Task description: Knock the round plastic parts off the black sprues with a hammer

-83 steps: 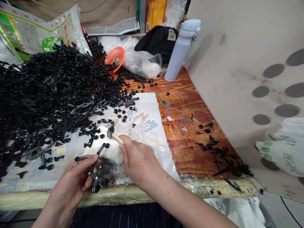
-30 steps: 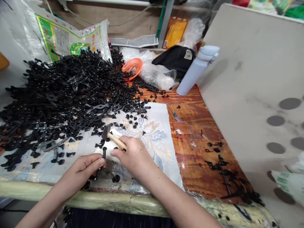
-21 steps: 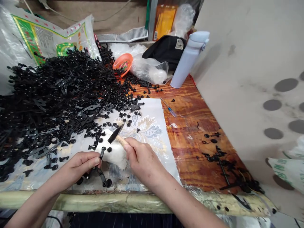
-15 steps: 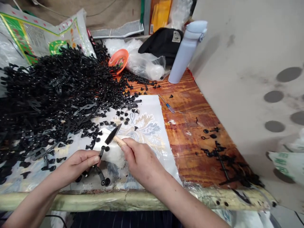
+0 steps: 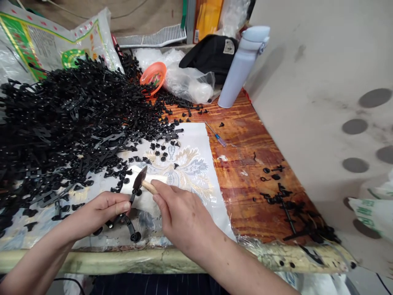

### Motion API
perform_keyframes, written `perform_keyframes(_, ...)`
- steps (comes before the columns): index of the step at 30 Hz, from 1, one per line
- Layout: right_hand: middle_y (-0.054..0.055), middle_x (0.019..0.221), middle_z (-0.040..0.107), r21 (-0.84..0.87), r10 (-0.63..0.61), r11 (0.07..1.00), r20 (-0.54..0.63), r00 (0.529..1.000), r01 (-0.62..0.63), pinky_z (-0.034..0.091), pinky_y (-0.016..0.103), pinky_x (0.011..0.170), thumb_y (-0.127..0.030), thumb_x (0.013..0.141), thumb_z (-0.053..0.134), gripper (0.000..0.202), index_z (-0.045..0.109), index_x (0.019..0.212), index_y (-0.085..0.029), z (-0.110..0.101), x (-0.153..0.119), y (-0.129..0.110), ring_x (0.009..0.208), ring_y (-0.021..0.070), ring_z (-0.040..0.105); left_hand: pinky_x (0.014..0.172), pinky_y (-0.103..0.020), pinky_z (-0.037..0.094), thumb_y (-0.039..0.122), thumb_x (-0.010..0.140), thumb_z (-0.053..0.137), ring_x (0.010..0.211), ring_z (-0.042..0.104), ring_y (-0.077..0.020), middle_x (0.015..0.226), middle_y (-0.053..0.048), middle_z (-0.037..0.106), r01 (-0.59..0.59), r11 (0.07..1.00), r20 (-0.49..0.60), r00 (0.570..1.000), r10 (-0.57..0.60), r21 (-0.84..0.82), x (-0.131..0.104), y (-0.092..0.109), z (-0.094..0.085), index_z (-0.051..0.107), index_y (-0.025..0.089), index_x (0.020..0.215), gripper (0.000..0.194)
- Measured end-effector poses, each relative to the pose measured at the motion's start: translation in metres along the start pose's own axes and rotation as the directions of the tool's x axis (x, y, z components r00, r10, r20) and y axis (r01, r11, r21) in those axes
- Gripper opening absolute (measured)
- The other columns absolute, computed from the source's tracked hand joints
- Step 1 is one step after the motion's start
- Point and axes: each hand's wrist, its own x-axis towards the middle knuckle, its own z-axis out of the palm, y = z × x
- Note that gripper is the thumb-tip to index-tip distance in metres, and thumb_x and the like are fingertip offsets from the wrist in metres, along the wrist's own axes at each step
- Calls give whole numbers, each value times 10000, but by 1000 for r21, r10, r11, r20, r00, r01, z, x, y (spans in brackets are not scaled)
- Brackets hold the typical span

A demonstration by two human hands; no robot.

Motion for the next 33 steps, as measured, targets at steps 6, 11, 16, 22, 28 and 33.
perform_keyframes(6,104,1068,685,-70,-192,980,-118,974,185,537,325,711,-201,940,395,400,483,1330,-215,-2,-1,-6,843,203,668,459,-215,215,429,795,537,477,279,-109,485,66,339,2,1000,8,1000,-2,-13,1,-1,-2,573,188,553,344)
perform_keyframes(11,90,810,708,-240,-63,967,111,992,89,524,337,587,-231,942,357,388,530,1287,-200,1,3,-7,639,215,666,444,-215,205,433,777,552,458,268,-105,469,72,335,56,997,18,998,-56,-52,1,-2,-3,577,187,551,335)
perform_keyframes(16,109,1043,698,-90,-116,989,-6,993,115,547,336,670,-234,948,365,393,498,1318,-228,1,2,-10,776,213,687,443,-218,215,442,778,573,446,286,-104,462,60,390,58,994,31,998,-55,-98,2,-3,-4,593,187,553,340)
perform_keyframes(22,107,859,707,-254,-41,965,112,993,68,543,385,610,-271,950,312,434,485,1343,-214,10,3,-7,661,241,677,439,-209,222,463,759,595,427,291,-95,436,62,404,90,988,36,996,-86,-122,3,-3,-4,597,178,536,361)
perform_keyframes(28,85,847,703,-174,4,985,118,993,17,534,362,636,-255,947,322,414,517,1311,-225,11,3,-2,679,219,673,433,-214,197,453,758,593,433,293,-97,451,48,426,81,987,29,997,-77,-141,2,-4,-5,606,176,542,351)
perform_keyframes(33,81,863,690,-181,201,953,-231,952,-245,512,343,612,-351,959,305,434,515,1315,-218,-18,21,31,709,230,658,455,-213,194,478,771,566,475,292,-105,485,53,392,49,979,-5,999,-52,-197,-3,-4,-3,599,173,579,362)
